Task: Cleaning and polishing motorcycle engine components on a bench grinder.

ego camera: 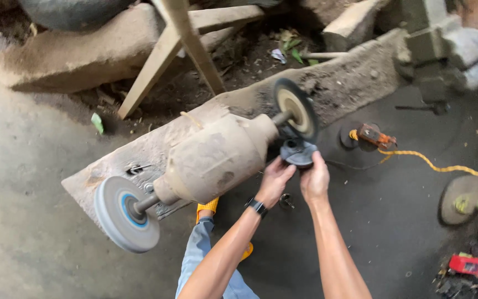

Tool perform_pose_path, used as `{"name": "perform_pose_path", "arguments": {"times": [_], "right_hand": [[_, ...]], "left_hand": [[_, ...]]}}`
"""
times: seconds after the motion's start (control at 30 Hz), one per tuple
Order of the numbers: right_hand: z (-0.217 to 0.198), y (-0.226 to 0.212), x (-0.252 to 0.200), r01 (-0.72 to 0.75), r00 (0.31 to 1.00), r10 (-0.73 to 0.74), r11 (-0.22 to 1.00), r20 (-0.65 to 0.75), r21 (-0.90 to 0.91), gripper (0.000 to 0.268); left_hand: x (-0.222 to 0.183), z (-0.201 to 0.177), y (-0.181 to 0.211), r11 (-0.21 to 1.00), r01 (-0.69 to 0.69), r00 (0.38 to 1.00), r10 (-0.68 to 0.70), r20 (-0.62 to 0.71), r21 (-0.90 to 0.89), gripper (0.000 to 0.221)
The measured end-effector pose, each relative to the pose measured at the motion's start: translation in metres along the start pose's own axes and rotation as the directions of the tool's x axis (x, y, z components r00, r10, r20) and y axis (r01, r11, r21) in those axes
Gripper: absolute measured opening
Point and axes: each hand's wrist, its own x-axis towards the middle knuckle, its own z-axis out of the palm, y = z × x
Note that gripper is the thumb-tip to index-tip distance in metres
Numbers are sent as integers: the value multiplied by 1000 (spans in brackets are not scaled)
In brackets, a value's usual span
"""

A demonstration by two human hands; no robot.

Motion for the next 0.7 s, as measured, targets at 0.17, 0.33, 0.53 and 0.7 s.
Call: {"name": "perform_pose_path", "arguments": {"times": [0.17,0.33,0.53,0.7], "right_hand": [[-11,-24,-100,-25,993,29,999,115,-29,49],[-80,-1,-198,-3,961,82,957,263,-289,36],[-209,115,-232,-317,948,286,870,-137,-377,26],[-309,247,-177,-513,847,465,590,-257,-624,25]], "left_hand": [[-99,35,11,964,-138,990,137,18,228,43],[-183,26,-48,784,-141,989,136,54,604,28],[-218,-72,-185,511,-81,996,63,57,856,27],[-173,-160,-274,8,-132,991,38,131,991,25]]}}
